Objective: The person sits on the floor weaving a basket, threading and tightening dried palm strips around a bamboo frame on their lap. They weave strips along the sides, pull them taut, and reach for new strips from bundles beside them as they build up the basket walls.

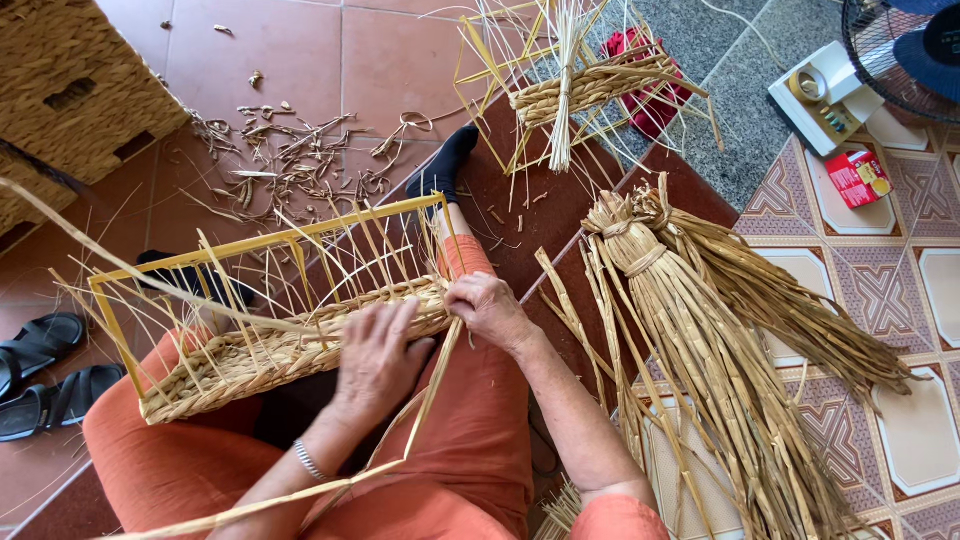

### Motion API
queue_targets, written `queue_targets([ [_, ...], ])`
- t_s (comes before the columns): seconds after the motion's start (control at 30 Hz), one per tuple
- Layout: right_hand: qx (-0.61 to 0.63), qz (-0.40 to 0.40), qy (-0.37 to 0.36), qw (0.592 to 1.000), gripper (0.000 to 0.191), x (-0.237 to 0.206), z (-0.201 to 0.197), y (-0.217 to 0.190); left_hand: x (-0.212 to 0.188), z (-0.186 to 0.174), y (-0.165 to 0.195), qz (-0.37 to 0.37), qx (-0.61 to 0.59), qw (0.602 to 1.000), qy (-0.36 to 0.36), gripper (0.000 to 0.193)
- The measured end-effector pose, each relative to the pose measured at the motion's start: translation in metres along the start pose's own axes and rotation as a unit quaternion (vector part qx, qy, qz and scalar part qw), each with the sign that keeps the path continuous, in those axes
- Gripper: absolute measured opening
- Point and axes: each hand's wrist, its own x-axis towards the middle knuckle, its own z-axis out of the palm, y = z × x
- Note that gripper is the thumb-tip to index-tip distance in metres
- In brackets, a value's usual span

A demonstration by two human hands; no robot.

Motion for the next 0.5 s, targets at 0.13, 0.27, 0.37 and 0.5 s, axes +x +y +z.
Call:
queue_targets([
  [0.13, -0.011, -0.001, -0.045, 0.999, 0.008, -0.005, -0.003, 0.005, -0.003, -0.011, -0.035, -0.029, 0.131, 0.989, -0.065, 0.050],
  [0.27, -0.070, 0.052, -0.033, 0.996, 0.013, -0.004, 0.013, 0.012, -0.018, -0.005, -0.047, 0.026, 0.168, 0.983, -0.070, 0.015],
  [0.37, 0.057, 0.152, 0.013, 0.987, 0.015, -0.001, 0.021, 0.022, -0.035, 0.004, -0.043, 0.059, 0.206, 0.968, -0.128, 0.013],
  [0.5, 0.025, 0.140, 0.044, 0.989, 0.013, -0.001, 0.028, 0.027, -0.055, 0.009, -0.032, -0.003, 0.077, 0.976, -0.203, 0.016],
])
